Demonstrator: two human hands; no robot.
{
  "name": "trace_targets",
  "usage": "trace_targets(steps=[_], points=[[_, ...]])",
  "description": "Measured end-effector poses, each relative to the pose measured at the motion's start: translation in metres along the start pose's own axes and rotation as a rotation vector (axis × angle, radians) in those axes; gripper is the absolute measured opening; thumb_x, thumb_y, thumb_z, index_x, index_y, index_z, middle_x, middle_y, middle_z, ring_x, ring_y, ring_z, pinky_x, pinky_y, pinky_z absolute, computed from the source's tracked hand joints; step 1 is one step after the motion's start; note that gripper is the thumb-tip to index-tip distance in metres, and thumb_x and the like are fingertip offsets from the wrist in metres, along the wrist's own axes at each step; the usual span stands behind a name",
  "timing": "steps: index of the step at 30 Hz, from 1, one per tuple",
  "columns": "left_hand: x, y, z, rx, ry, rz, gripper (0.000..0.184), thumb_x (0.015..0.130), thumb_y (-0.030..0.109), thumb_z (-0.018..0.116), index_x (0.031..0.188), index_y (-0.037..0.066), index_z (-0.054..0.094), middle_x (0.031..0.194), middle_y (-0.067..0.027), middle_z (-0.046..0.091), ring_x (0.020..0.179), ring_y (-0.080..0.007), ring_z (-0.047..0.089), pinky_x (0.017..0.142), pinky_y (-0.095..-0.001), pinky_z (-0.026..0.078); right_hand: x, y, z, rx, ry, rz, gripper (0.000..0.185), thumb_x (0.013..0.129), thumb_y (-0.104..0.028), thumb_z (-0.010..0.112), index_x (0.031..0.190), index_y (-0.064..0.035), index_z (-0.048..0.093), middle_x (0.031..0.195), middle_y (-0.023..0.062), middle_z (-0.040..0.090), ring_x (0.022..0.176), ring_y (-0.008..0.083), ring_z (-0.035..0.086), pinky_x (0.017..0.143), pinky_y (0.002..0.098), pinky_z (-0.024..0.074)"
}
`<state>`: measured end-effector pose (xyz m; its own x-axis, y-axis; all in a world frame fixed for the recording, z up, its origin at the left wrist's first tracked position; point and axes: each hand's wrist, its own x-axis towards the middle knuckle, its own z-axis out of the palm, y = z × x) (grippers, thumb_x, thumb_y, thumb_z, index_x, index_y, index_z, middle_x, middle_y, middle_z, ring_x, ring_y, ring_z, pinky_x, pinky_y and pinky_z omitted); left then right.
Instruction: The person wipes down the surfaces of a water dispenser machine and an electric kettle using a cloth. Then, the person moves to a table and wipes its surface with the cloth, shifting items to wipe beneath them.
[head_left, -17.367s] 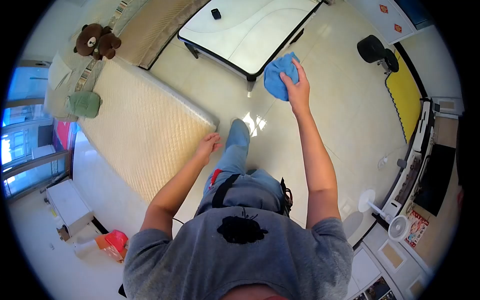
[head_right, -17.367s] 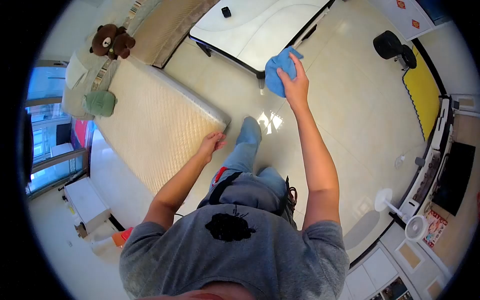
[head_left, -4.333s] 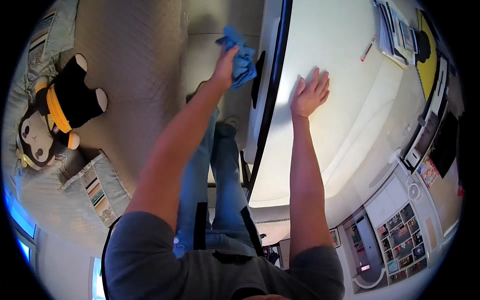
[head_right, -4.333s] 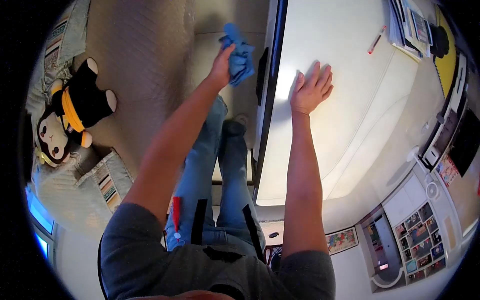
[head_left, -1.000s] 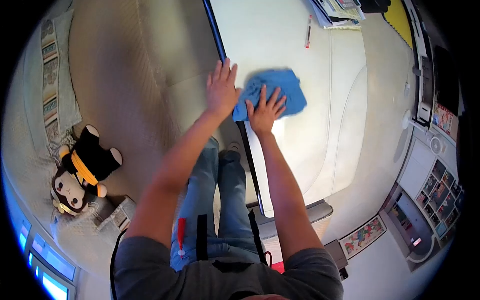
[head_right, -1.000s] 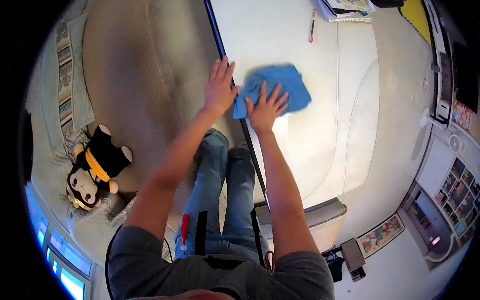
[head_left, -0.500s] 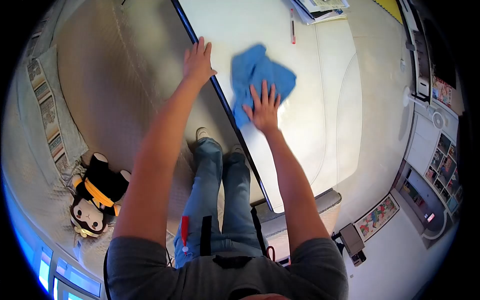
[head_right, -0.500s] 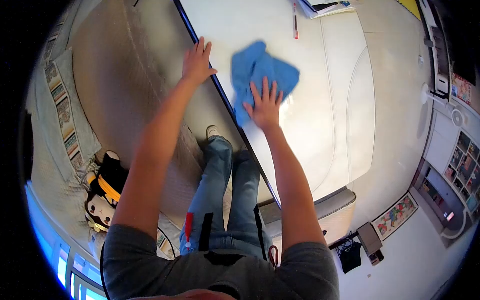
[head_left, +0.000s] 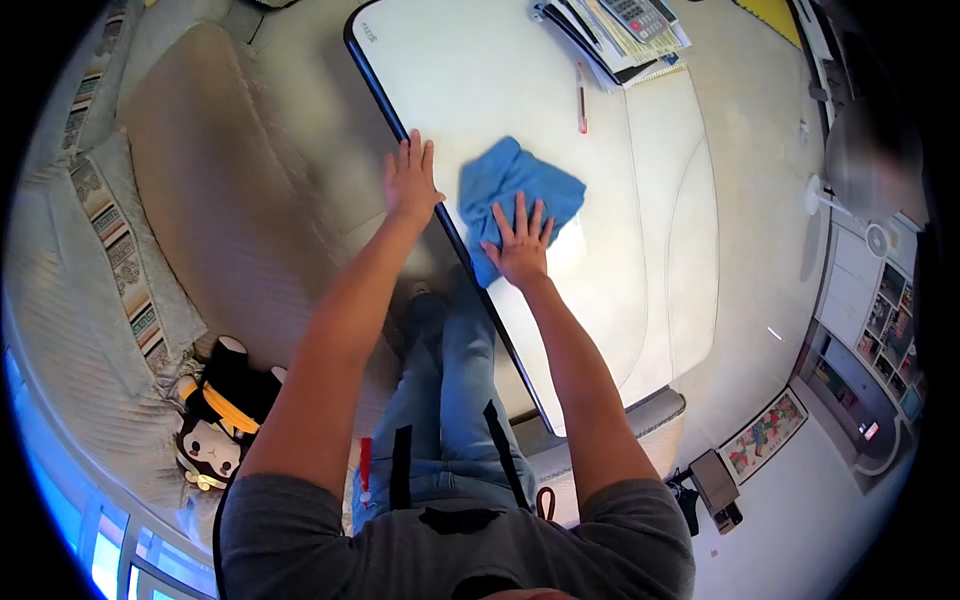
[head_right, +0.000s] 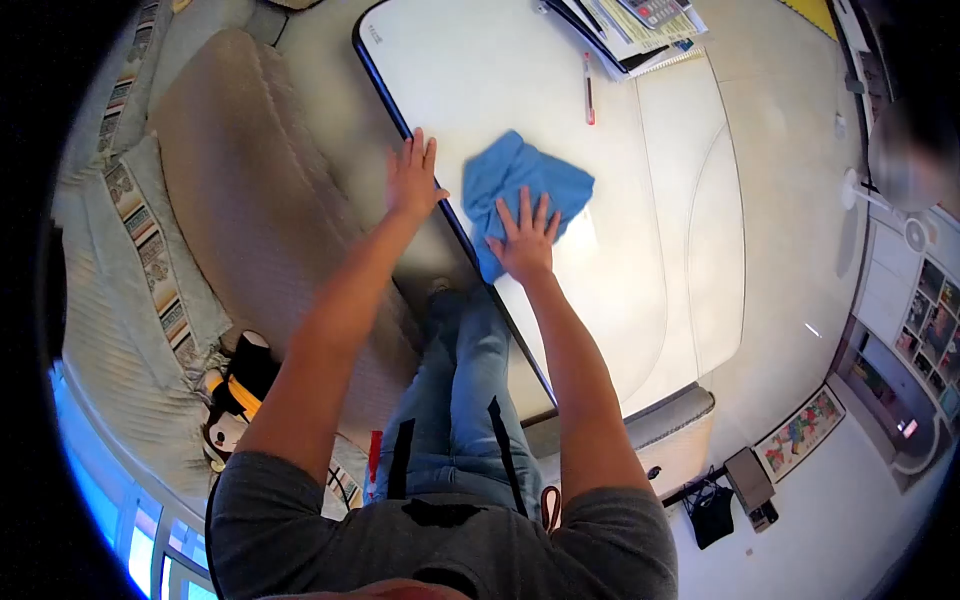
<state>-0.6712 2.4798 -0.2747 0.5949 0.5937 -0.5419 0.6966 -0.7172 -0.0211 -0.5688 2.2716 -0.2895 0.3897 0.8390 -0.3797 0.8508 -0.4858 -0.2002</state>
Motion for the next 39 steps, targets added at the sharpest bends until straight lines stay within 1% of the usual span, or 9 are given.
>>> trace_targets(steps=[8,11,13,17,19,23,28,33,39], points=[[-0.006,-0.028,0.015,-0.135,0.136,0.164,0.098,0.069,0.05,0.075,0.146,0.01,0.029,0.155,-0.0108,0.015,0.141,-0.0269,0.022,0.111,-0.0461,0.025,0.122,-0.037,-0.033,0.049,0.096,-0.131,0.074,0.081,-0.052,0.06,0.146,-0.0326,0.03,0.156,0.0105,0.013,0.141,0.0434,0.009,0.108,0.0678,0.0081],[-0.005,-0.041,0.022,-0.299,0.159,0.223,0.09,0.072,0.038,0.076,0.144,0.008,0.031,0.155,-0.0116,0.016,0.141,-0.0288,0.023,0.11,-0.0459,0.027,0.162,-0.046,-0.04,0.045,0.104,-0.159,0.072,0.082,-0.055,0.057,0.145,-0.0333,0.03,0.157,0.0087,0.011,0.142,0.042,0.006,0.108,0.0679,0.0071],[-0.003,-0.055,0.028,-0.415,0.204,0.327,0.077,0.076,0.022,0.071,0.142,0.006,0.035,0.153,-0.0126,0.022,0.139,-0.0303,0.026,0.109,-0.0446,0.029,0.202,-0.057,-0.056,-0.001,0.098,-0.181,0.07,0.084,-0.056,0.055,0.146,-0.0338,0.03,0.157,0.008,0.008,0.143,0.0409,0.004,0.108,0.0677,0.0065],[0.006,-0.078,0.008,-0.507,0.279,0.314,0.068,0.078,0.011,0.066,0.14,0.005,0.037,0.15,-0.0131,0.029,0.136,-0.0316,0.032,0.108,-0.0441,0.031,0.215,-0.062,-0.064,0.027,0.119,-0.198,0.074,0.082,-0.053,0.059,0.146,-0.0316,0.029,0.157,0.0098,0.01,0.142,0.0426,0.008,0.107,0.0673,0.0106],[0.02,-0.09,-0.001,-0.657,0.459,0.192,0.064,0.073,0.003,0.06,0.135,0.002,0.044,0.146,-0.0145,0.035,0.131,-0.0324,0.038,0.106,-0.0443,0.035,0.191,-0.055,-0.055,0.049,0.122,-0.232,0.075,0.081,-0.052,0.061,0.146,-0.0312,0.03,0.156,0.0103,0.012,0.142,0.0415,0.01,0.108,0.0669,0.0107],[0.061,-0.117,-0.004,-0.746,0.449,-0.029,0.061,0.078,0.006,0.06,0.136,0.002,0.042,0.145,-0.0152,0.038,0.13,-0.0338,0.039,0.106,-0.0429,0.035,0.093,-0.04,-0.037,0.084,-0.009,-0.279,0.078,0.074,-0.047,0.069,0.143,-0.0297,0.036,0.155,0.0115,0.018,0.141,0.04,0.016,0.108,0.0658,0.0148],[0.107,-0.144,-0.019,-0.856,0.382,-0.149,0.054,0.093,0.031,0.055,0.138,0.005,0.042,0.142,-0.0157,0.041,0.129,-0.0316,0.041,0.106,-0.0389,0.037,0.002,-0.035,-0.013,0.025,-0.13,-0.209,0.073,0.074,-0.044,0.071,0.139,-0.031,0.042,0.153,0.0133,0.022,0.139,0.0437,0.018,0.107,0.0679,0.0158],[0.125,-0.167,-0.036,-0.96,0.341,-0.132,0.052,0.094,0.037,0.052,0.137,0.008,0.044,0.139,-0.0153,0.046,0.128,-0.031,0.043,0.105,-0.0388,0.037,0.058,-0.082,-0.008,-0.017,-0.052,-0.057,0.064,0.079,-0.032,0.066,0.139,-0.0295,0.04,0.152,0.0148,0.023,0.138,0.0468,0.018,0.105,0.0715,0.0135],[0.134,-0.206,-0.04,-0.956,0.338,-0.078,0.049,0.094,0.035,0.052,0.135,0.008,0.047,0.137,-0.0152,0.048,0.126,-0.0312,0.045,0.105,-0.0388,0.037,0.205,-0.16,-0.039,0.019,0.115,0.055,0.065,0.082,-0.032,0.062,0.141,-0.0301,0.037,0.154,0.0129,0.02,0.139,0.0472,0.016,0.105,0.0712,0.011]])
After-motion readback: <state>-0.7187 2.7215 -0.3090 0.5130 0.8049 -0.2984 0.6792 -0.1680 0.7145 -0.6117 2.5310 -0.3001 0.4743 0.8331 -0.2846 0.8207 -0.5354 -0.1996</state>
